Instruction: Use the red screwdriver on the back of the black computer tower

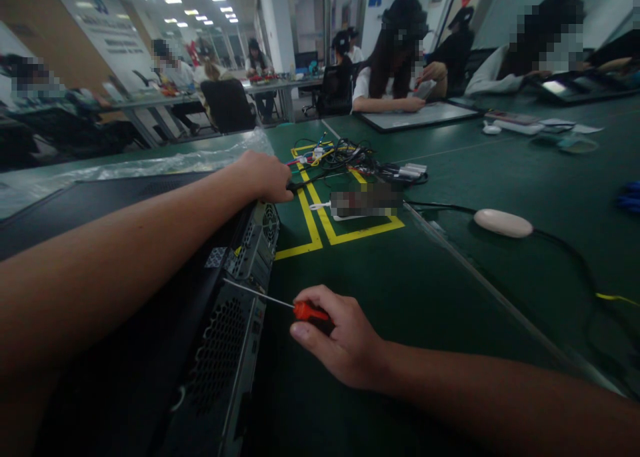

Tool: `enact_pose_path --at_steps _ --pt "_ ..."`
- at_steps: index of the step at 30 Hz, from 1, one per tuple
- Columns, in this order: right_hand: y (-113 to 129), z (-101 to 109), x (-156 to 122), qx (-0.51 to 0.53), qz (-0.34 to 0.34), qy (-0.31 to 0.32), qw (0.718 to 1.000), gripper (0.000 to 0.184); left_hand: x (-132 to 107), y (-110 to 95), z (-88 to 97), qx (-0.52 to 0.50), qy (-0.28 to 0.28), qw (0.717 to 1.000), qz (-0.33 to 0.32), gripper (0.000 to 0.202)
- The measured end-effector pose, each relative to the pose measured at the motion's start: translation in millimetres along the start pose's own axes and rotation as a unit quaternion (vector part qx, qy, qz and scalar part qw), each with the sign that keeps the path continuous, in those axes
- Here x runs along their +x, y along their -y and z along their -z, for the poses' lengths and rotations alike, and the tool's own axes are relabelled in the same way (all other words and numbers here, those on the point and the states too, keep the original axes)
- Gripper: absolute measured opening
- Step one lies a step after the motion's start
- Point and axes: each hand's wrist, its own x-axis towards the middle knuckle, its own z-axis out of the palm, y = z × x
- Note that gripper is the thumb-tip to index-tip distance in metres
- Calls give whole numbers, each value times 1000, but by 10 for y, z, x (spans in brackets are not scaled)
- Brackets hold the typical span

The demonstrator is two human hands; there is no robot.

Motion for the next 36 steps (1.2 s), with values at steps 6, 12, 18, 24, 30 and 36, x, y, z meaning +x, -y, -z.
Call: enact_pose_path --at_steps 6,12,18,24,30,36 --pt "-27 -29 -10 19 -28 1 999 19 -35 -21 43 1 1 1000 -1 62" --pt "-10 -10 10 16 -17 -1 1000 15 -21 -6 9 9 -14 1000 -9 61" --pt "-2 -7 18 12 -28 0 1000 15 1 5 -9 1 -14 1000 -12 64" --pt "-30 -23 18 14 -20 -7 1000 17 -12 -7 27 12 7 1000 -7 62" --pt "-18 -5 17 10 -16 -8 1000 15 -16 -10 12 13 -6 1000 2 59" --pt "-16 -1 8 11 -21 -5 1000 15 -20 -14 17 -4 -5 1000 -3 60"
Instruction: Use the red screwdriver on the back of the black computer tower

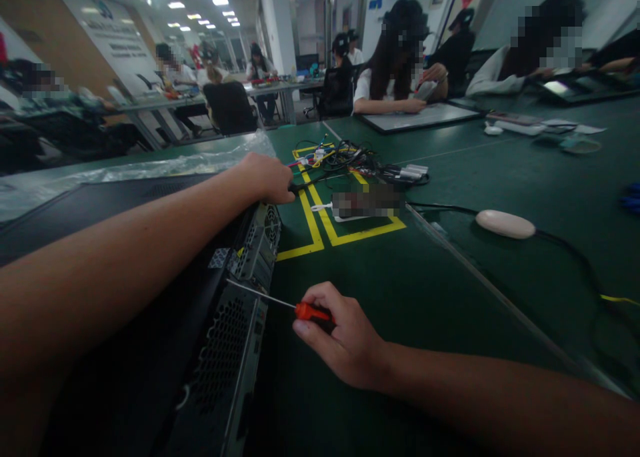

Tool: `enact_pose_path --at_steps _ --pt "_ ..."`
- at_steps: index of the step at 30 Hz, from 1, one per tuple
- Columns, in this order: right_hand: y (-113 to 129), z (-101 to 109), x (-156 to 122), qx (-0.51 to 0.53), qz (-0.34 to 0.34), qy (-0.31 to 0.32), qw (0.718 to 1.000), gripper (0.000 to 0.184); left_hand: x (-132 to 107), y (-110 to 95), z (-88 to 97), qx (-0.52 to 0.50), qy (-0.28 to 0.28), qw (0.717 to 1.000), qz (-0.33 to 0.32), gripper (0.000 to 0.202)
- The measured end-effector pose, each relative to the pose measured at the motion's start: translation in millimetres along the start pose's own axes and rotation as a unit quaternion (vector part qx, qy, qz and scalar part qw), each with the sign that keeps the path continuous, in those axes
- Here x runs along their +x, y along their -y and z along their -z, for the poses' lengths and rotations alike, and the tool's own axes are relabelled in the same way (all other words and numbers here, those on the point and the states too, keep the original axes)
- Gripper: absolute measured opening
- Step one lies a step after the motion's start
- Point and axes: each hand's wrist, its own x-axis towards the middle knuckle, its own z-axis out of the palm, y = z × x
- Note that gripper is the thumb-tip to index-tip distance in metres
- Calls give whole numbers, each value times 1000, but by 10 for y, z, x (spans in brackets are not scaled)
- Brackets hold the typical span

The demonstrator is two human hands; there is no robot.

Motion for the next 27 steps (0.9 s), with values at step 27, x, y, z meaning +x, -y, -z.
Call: enact_pose_path --at_steps 27 --pt "22 3 18 -2 53 5 999 15 24 12 -40 20 -12 1000 -2 60"
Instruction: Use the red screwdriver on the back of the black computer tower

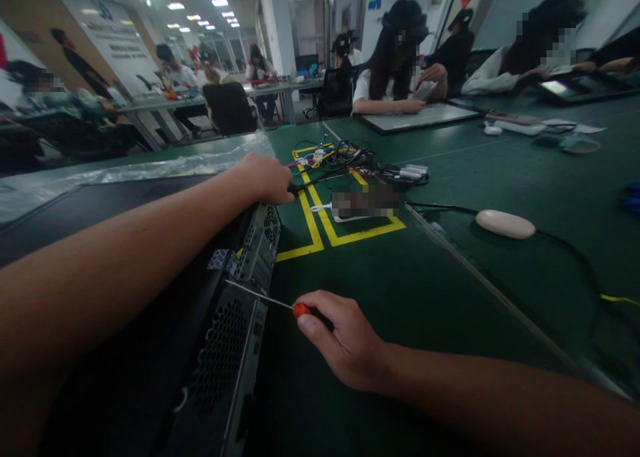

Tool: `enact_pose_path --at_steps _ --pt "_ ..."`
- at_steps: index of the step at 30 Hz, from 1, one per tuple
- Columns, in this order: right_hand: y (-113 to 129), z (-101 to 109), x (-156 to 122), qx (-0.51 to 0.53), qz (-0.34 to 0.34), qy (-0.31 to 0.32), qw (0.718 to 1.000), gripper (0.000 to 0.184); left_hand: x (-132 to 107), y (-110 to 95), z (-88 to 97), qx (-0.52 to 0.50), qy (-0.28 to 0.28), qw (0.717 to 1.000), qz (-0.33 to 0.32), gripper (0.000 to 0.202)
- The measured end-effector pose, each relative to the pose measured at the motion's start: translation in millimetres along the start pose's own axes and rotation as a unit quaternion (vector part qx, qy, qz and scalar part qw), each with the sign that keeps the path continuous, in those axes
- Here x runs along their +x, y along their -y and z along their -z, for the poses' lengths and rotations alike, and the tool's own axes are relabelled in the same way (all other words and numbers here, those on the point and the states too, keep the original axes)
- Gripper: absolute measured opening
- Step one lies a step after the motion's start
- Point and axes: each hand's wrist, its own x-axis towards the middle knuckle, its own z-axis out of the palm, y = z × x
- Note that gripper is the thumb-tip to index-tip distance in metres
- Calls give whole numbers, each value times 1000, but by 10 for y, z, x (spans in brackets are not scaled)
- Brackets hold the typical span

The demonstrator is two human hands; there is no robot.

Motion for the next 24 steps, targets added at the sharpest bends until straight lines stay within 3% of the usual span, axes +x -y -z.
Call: enact_pose_path --at_steps 4,8,24 --pt "-11 -15 -14 12 -25 1 1000 14 -3 0 6 -3 2 1000 1 61" --pt "-25 -33 -39 37 -61 0 997 25 -28 -8 31 -10 3 1000 0 62" --pt "-24 -35 -25 47 -76 7 996 18 -36 -15 40 -13 10 1000 3 62"
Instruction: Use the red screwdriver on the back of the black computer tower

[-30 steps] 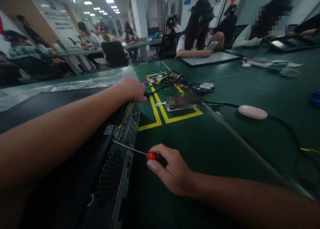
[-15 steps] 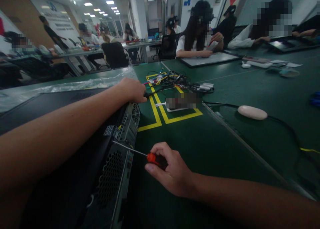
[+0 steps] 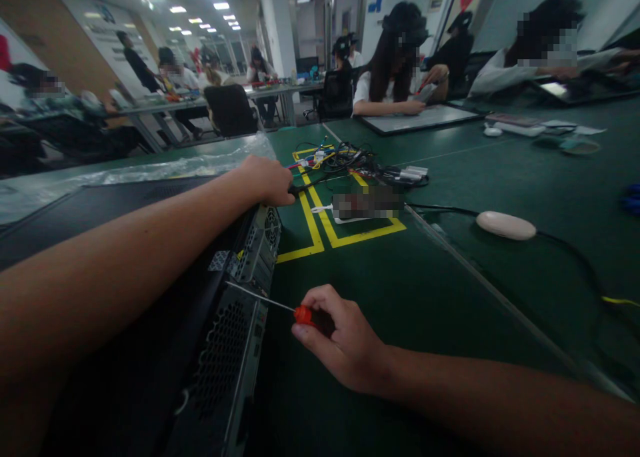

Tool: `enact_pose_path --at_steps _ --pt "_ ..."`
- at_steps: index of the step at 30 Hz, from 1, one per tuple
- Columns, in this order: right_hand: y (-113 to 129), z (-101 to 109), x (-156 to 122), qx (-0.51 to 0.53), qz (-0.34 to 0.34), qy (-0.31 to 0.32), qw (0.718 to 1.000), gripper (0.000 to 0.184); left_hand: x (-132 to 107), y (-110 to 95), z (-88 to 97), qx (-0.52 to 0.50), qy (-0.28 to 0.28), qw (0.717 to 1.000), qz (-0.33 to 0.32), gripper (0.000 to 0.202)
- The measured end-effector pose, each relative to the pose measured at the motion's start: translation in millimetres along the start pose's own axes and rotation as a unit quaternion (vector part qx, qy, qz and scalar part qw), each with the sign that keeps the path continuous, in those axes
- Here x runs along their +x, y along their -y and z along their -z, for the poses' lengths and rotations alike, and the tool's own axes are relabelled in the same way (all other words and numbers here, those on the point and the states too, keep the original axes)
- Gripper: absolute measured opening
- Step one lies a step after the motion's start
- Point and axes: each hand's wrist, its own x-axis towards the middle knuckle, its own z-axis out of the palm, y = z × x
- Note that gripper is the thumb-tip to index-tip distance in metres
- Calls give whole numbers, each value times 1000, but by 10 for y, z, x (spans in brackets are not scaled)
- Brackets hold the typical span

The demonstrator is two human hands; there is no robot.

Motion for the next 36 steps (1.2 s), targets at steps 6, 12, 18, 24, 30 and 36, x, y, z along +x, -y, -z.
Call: enact_pose_path --at_steps 6,12,18,24,30,36 --pt "-2 8 4 -6 -1 -3 1000 19 -1 6 19 -1 10 1000 1 62" --pt "14 9 7 -3 -4 1 1000 18 -10 2 20 5 4 1000 -6 63" --pt "13 16 3 -1 -7 8 1000 19 -9 8 10 10 3 1000 -5 61" --pt "15 15 -4 -37 14 -2 999 15 -2 8 9 -1 -1 1000 -5 61" --pt "29 27 4 -47 41 -7 998 12 -11 6 12 17 -1 1000 -5 60" --pt "49 37 13 -44 54 -6 998 13 -19 2 22 21 -1 1000 -19 62"
